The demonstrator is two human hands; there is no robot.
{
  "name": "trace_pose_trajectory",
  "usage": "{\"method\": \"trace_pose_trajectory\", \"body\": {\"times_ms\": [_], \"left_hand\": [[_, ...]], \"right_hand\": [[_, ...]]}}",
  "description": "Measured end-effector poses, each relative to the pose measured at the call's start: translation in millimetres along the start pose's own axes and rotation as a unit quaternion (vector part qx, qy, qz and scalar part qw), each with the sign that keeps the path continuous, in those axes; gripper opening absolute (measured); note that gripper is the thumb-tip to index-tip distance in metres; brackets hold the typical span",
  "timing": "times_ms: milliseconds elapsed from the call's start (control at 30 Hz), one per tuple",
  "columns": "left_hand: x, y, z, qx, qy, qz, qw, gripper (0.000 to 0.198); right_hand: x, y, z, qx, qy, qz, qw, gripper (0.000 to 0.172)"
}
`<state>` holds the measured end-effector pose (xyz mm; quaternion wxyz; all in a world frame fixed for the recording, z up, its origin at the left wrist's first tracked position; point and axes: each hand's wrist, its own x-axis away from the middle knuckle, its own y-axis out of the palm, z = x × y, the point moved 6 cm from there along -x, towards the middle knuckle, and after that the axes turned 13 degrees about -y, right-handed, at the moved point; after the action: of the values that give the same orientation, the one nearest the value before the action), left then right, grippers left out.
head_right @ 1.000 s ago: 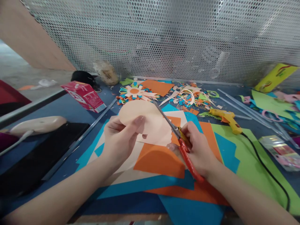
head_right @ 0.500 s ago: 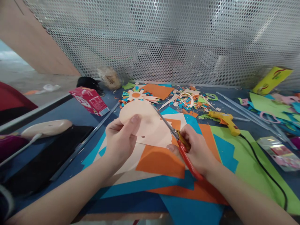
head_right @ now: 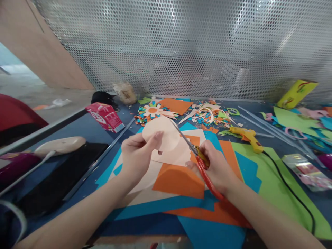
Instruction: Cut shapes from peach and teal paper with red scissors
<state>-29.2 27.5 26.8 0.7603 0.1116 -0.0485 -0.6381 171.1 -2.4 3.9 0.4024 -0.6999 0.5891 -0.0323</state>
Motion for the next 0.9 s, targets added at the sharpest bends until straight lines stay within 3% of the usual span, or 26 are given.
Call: {"method": "trace_pose_trajectory", "body": {"times_ms": [333, 533, 767, 900], "left_hand": [[0, -1.6, 2, -0.015, 0.022, -0.007, 1.000, 0.020], [-7, -5.6, -8, 0.011, -0.002, 0.008, 1.000, 0.021], [1, -1.6, 6, -0.053, 0.025, 0.020, 0.998, 0.009], [0, -2.5, 5, -0.066, 0.031, 0.012, 0.997, 0.012]], "right_hand": [[-7, -5, -11, 0.007, 0.032, -0.011, 0.999, 0.043], [-6, -4, -10, 0.015, 0.045, -0.011, 0.999, 0.036], [-8, -3, -14, 0.000, 0.048, -0.016, 0.999, 0.034], [-7, -3, -13, 0.006, 0.052, -0.018, 0.998, 0.035]]}}
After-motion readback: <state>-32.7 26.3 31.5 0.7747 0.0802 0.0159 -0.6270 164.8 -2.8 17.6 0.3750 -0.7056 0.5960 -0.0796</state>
